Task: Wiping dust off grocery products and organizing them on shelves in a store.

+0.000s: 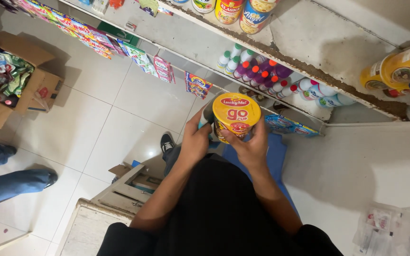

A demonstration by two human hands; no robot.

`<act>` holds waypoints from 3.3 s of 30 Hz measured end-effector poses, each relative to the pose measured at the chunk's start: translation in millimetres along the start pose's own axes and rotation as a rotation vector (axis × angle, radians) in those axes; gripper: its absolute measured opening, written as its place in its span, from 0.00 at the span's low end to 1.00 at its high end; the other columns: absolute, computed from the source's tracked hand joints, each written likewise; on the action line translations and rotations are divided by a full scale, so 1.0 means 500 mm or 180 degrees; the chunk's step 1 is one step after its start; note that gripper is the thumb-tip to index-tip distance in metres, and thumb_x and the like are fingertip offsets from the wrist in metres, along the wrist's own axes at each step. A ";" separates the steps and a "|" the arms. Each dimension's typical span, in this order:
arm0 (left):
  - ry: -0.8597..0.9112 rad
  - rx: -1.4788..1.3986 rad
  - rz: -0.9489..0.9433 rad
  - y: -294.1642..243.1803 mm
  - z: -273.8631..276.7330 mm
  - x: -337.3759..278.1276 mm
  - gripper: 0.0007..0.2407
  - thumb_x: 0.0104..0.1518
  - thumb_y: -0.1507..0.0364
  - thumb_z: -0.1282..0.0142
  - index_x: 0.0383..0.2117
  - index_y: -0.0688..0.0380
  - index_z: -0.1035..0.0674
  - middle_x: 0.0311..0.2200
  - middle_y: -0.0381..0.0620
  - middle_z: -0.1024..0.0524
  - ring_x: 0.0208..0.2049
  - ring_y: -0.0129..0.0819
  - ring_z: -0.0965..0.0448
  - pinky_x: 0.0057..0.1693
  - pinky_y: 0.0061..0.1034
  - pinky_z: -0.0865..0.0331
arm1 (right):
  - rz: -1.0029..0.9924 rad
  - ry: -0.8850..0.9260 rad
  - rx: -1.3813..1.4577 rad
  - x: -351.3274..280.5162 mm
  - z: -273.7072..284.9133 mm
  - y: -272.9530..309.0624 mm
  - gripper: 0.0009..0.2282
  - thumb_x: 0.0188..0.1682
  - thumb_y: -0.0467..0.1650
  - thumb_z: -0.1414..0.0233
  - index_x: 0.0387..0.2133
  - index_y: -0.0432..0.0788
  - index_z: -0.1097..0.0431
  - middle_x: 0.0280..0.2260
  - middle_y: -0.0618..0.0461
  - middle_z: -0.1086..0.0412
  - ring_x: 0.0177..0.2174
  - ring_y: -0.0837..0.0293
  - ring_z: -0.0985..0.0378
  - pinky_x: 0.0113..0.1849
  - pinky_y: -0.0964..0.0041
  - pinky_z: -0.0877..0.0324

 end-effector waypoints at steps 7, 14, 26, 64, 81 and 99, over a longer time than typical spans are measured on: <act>0.0305 0.0049 -0.0367 -0.065 -0.031 -0.022 0.29 0.48 0.86 0.60 0.63 0.64 0.31 0.62 0.67 0.32 0.66 0.54 0.40 0.68 0.50 0.43 | 0.0213 -0.0256 -0.0475 0.006 0.007 0.024 0.34 0.36 0.30 0.28 0.54 0.34 0.40 0.42 0.40 0.31 0.45 0.53 0.28 0.53 0.54 0.35; 0.0593 0.0381 -0.0463 -0.030 -0.015 -0.012 0.30 0.50 0.86 0.55 0.66 0.69 0.36 0.65 0.70 0.39 0.69 0.59 0.46 0.71 0.51 0.52 | 0.0553 0.0503 -0.0324 -0.005 -0.008 0.043 0.42 0.43 0.28 0.33 0.67 0.29 0.56 0.57 0.30 0.46 0.59 0.40 0.42 0.60 0.43 0.46; 0.0612 0.0104 -0.0499 -0.061 -0.018 -0.049 0.31 0.48 0.88 0.58 0.65 0.64 0.32 0.64 0.64 0.35 0.69 0.55 0.44 0.71 0.49 0.48 | 0.0298 0.0338 0.0213 -0.004 0.010 -0.027 0.38 0.38 0.26 0.31 0.60 0.35 0.48 0.53 0.39 0.34 0.53 0.54 0.30 0.54 0.57 0.33; 0.0771 -0.0180 -0.0032 0.025 0.168 -0.082 0.30 0.48 0.88 0.58 0.63 0.65 0.30 0.63 0.63 0.32 0.67 0.50 0.39 0.70 0.46 0.46 | 0.0106 0.0433 0.0266 -0.146 -0.159 0.009 0.51 0.35 0.24 0.31 0.70 0.38 0.62 0.63 0.41 0.45 0.63 0.52 0.46 0.64 0.53 0.50; 0.1001 0.0021 -0.0432 -0.039 0.100 -0.076 0.28 0.53 0.88 0.59 0.65 0.68 0.35 0.66 0.66 0.39 0.69 0.54 0.46 0.72 0.50 0.52 | -0.0076 -0.0117 0.0557 -0.133 -0.089 -0.043 0.38 0.30 0.22 0.28 0.58 0.37 0.38 0.47 0.49 0.30 0.49 0.61 0.28 0.53 0.64 0.32; 0.0949 -0.0102 -0.0295 -0.056 0.082 -0.077 0.30 0.49 0.88 0.61 0.64 0.61 0.31 0.63 0.58 0.32 0.67 0.48 0.40 0.70 0.47 0.45 | 0.0319 -0.0411 -0.0058 -0.126 -0.022 -0.017 0.42 0.31 0.23 0.28 0.61 0.39 0.43 0.50 0.49 0.35 0.51 0.59 0.29 0.55 0.62 0.35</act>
Point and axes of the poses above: each hand's wrist, its own x-axis towards the middle knuckle, its own z-axis out of the back of the hand, y = z × x, the point moved 10 cm from there along x, towards the middle knuckle
